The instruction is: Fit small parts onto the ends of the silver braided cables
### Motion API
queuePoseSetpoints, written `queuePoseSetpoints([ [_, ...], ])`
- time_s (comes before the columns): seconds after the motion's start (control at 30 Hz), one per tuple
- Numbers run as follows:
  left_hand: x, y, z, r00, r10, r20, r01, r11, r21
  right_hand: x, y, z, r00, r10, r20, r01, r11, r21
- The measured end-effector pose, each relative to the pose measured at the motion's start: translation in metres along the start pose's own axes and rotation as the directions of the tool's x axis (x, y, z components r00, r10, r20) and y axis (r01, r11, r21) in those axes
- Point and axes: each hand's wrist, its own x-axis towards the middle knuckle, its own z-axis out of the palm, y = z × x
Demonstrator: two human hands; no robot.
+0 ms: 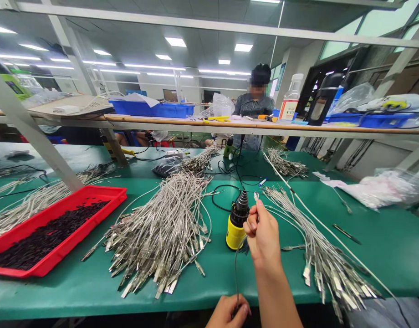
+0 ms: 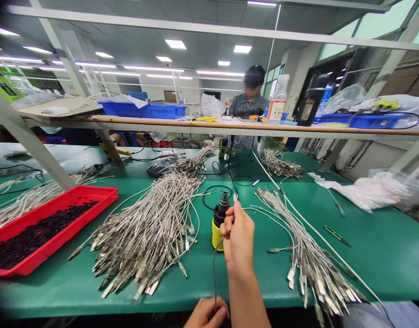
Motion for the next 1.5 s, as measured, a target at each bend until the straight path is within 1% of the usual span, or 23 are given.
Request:
queuePoseSetpoints([
  [0.13,0.0,0.003,-0.001,1.0,-0.016,-0.006,0.016,1.0,-0.008,0.0,-0.001,0.0,1.0,0.0,-0.013,0.0,1.0,-0.006],
  [0.33,0.001,0.003,0.0,0.999,0.026,-0.023,-0.026,0.999,-0.024,-0.001,-0.002,-0.003,1.0,-0.004,-0.023,0.003,1.0,-0.007],
  [0.57,0.001,0.004,0.001,1.0,-0.001,-0.026,0.001,1.0,0.009,0.0,-0.003,-0.006,0.999,0.004,-0.032,-0.003,1.0,0.006],
  [0.83,0.003,0.001,0.002,0.999,0.049,-0.023,-0.05,0.999,-0.021,0.0,-0.005,-0.008,0.998,-0.01,-0.054,0.01,1.0,0.002],
  [1.07,0.0,0.001,0.003,1.0,0.0,-0.029,0.001,1.0,0.007,-0.001,-0.008,-0.01,0.997,-0.025,-0.069,0.025,1.0,0.003],
  [1.17,-0.002,0.002,0.001,0.999,-0.021,-0.029,0.021,1.0,-0.002,-0.002,-0.01,-0.011,0.996,-0.055,-0.073,0.054,0.998,-0.02],
  [1.23,-0.003,0.002,0.0,0.999,-0.028,-0.038,0.027,0.999,-0.022,-0.004,-0.013,-0.013,0.986,-0.135,-0.095,0.127,0.988,-0.087],
  [1.3,-0.002,0.002,-0.001,0.998,-0.038,-0.044,0.033,0.995,-0.094,-0.007,-0.018,-0.017,0.958,-0.265,-0.107,0.236,0.945,-0.227],
  [1.33,-0.001,0.003,-0.002,0.998,-0.038,-0.043,0.031,0.989,-0.143,-0.008,-0.021,-0.02,0.938,-0.335,-0.091,0.291,0.901,-0.322],
  [1.37,0.0,0.005,-0.002,0.998,-0.033,-0.046,0.023,0.982,-0.186,-0.009,-0.024,-0.024,0.914,-0.401,-0.056,0.34,0.834,-0.434],
  [1.4,0.001,0.006,-0.003,0.998,-0.021,-0.061,0.007,0.976,-0.217,-0.009,-0.028,-0.029,0.891,-0.454,0.006,0.382,0.742,-0.551],
  [1.43,0.003,0.009,-0.005,0.996,-0.005,-0.088,-0.016,0.972,-0.232,-0.007,-0.033,-0.033,0.867,-0.49,0.091,0.422,0.625,-0.657],
  [1.5,0.006,0.014,-0.01,0.985,0.02,-0.171,-0.057,0.975,-0.213,-0.002,-0.041,-0.042,0.795,-0.528,0.299,0.522,0.343,-0.781],
])
